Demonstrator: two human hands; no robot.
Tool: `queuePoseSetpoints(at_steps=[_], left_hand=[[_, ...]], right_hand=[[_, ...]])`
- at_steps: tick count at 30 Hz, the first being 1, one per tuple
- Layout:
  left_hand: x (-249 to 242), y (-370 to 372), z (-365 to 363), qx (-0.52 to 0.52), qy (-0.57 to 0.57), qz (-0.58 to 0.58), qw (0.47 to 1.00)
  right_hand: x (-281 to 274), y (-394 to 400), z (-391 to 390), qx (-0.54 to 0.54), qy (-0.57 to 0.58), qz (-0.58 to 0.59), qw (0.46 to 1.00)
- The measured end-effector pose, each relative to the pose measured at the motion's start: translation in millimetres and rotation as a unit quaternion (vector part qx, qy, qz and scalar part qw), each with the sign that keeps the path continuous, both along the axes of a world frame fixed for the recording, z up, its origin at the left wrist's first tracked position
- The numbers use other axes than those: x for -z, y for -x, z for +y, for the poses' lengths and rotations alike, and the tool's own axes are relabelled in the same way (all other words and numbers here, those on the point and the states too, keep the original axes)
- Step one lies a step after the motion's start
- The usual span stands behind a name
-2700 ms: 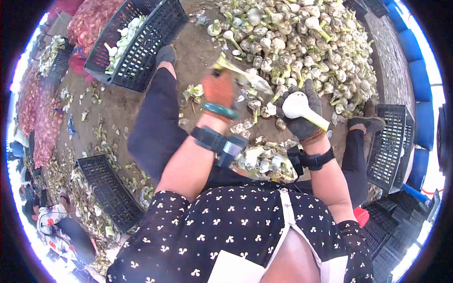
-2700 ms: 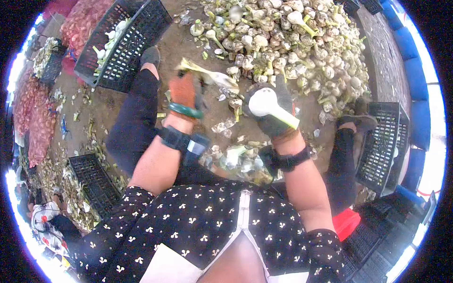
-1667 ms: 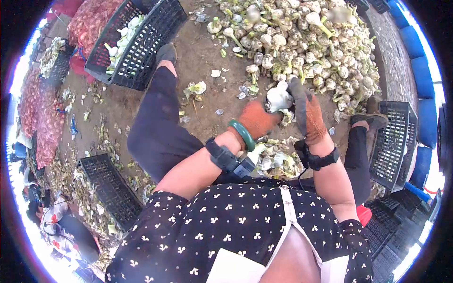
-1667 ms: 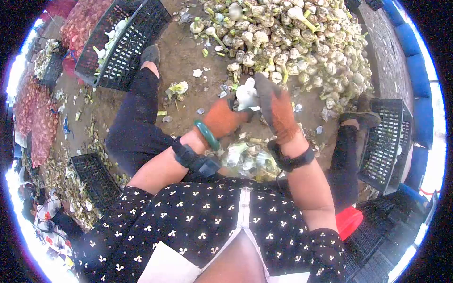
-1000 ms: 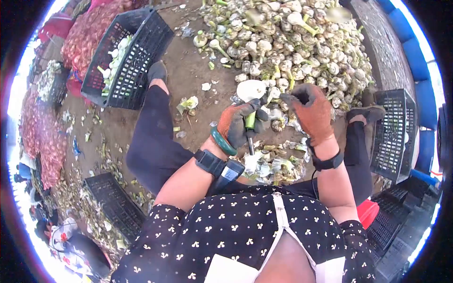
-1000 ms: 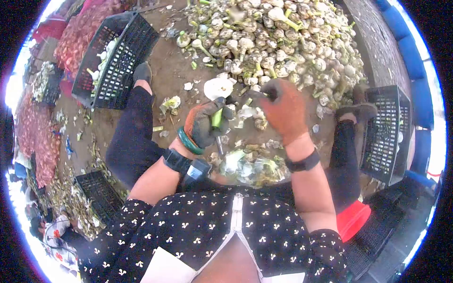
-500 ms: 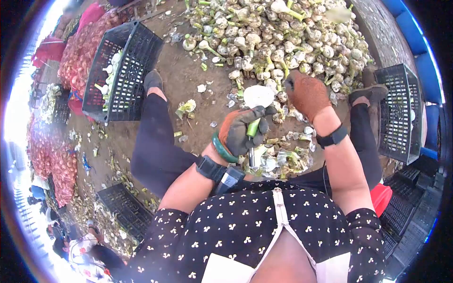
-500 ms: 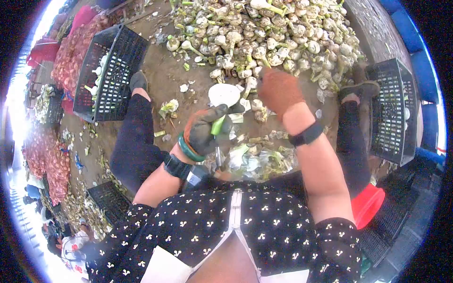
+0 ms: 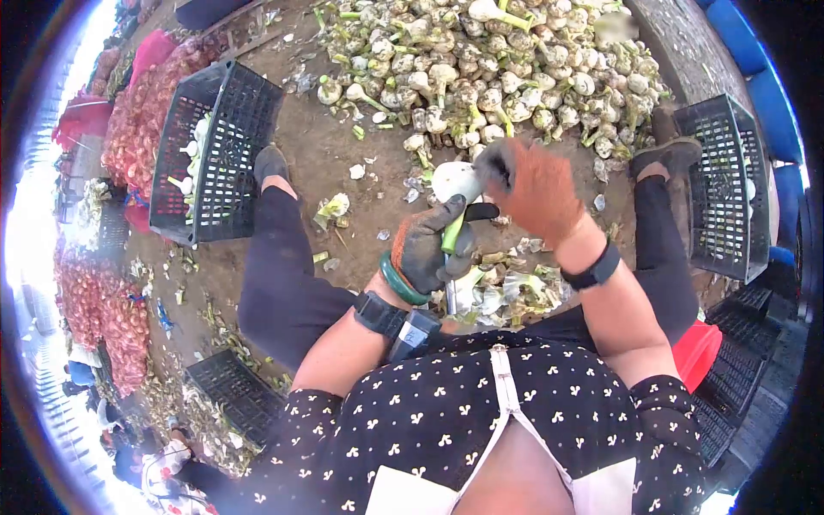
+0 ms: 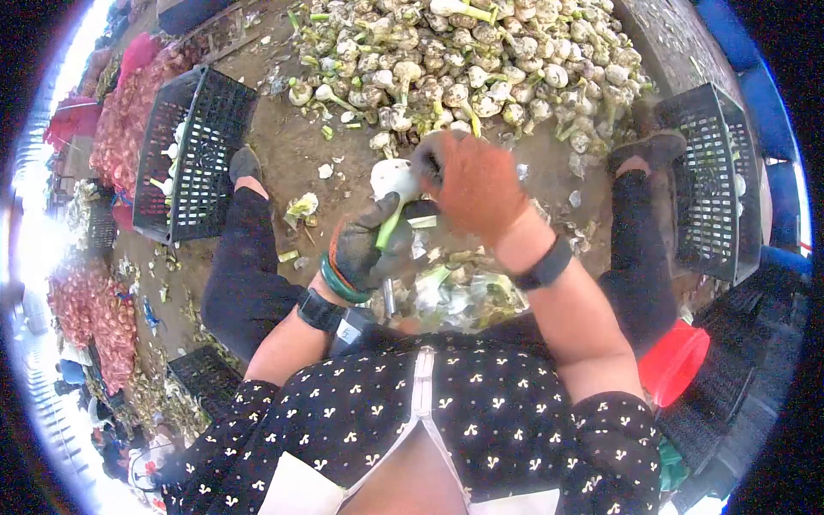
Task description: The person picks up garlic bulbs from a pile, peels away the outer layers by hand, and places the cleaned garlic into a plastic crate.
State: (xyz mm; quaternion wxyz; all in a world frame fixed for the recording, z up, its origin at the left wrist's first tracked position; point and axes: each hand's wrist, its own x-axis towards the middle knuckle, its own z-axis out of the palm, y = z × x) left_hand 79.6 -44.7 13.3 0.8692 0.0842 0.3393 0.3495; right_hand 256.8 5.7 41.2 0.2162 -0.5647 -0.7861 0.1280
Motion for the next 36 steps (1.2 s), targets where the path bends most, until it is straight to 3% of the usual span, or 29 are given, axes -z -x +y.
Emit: queuePoseSetpoints(at_steps=[2,4,5,6,8,9,10,12,13,17,20,22,23,25,26,28,29,30,32,33,34,35,36], left_hand=[[-7,0,0,0.018,-0.026,-0.009,0.999],[-16,-1,4,0.001,0.024,-0.057,0.998],[-17,-2,4,-0.01,0.025,-0.065,0.998],[-18,-4,5,-0.011,0.025,-0.064,0.998],[-22,-10,8,-0.069,0.033,0.002,0.997],[-9,0,8,-0.003,-0.013,-0.064,0.998],[-7,0,8,-0.004,-0.012,-0.063,0.998],[-4,0,7,0.009,-0.004,0.007,1.0],[-1,2,8,0.02,0.007,0.015,1.0],[13,6,5,-0.002,0.009,0.025,1.0],[17,10,5,0.078,-0.06,0.012,0.995],[9,1,1,0.034,-0.119,0.134,0.983],[8,-1,1,0.036,-0.119,0.136,0.983],[6,-3,1,0.008,-0.122,0.159,0.98],[1,1,1,0.009,-0.122,0.159,0.98],[-11,13,2,0.06,-0.115,-0.024,0.991],[-12,14,2,0.064,-0.084,-0.072,0.992],[-10,12,4,0.065,-0.087,-0.071,0.992],[1,9,5,0.015,-0.04,-0.112,0.993],[6,11,7,0.012,-0.04,-0.112,0.993],[13,12,9,0.026,-0.062,-0.181,0.981],[16,13,11,0.04,-0.083,-0.248,0.964],[16,13,8,0.04,-0.082,-0.247,0.965]], right_hand=[[15,-12,14,0.035,0.04,-0.021,0.998],[22,-22,24,0.118,0.095,-0.177,0.972],[22,-26,20,0.097,0.051,-0.104,0.989],[20,-24,16,0.095,0.051,-0.102,0.989],[14,-15,8,0.072,0.074,0.21,0.972],[1,-9,-1,0.07,0.123,0.233,0.962],[-3,-4,-5,0.069,0.124,0.234,0.962],[-6,0,-13,-0.008,0.0,0.141,0.99],[-9,-1,-14,-0.017,0.006,0.079,0.997],[-14,0,-16,-0.034,0.015,0.106,0.994],[-9,3,-17,-0.035,-0.04,0.012,0.999],[-14,6,-20,-0.007,-0.068,-0.069,0.995],[-11,5,-19,-0.005,-0.068,-0.067,0.995],[0,-3,-10,-0.017,-0.02,0.084,0.996],[1,-6,-5,-0.016,-0.02,0.084,0.996],[5,-15,9,0.091,0.067,0.138,0.984],[28,-25,19,0.087,0.083,0.05,0.991],[24,-23,17,0.087,0.081,0.051,0.992],[7,-14,9,0.07,0.12,0.082,0.987],[-4,-12,6,0.032,0.164,0.155,0.974],[-1,-5,0,0.029,0.164,0.154,0.974],[5,5,-8,-0.012,0.238,0.357,0.903],[9,12,-12,-0.051,0.299,0.542,0.784]])
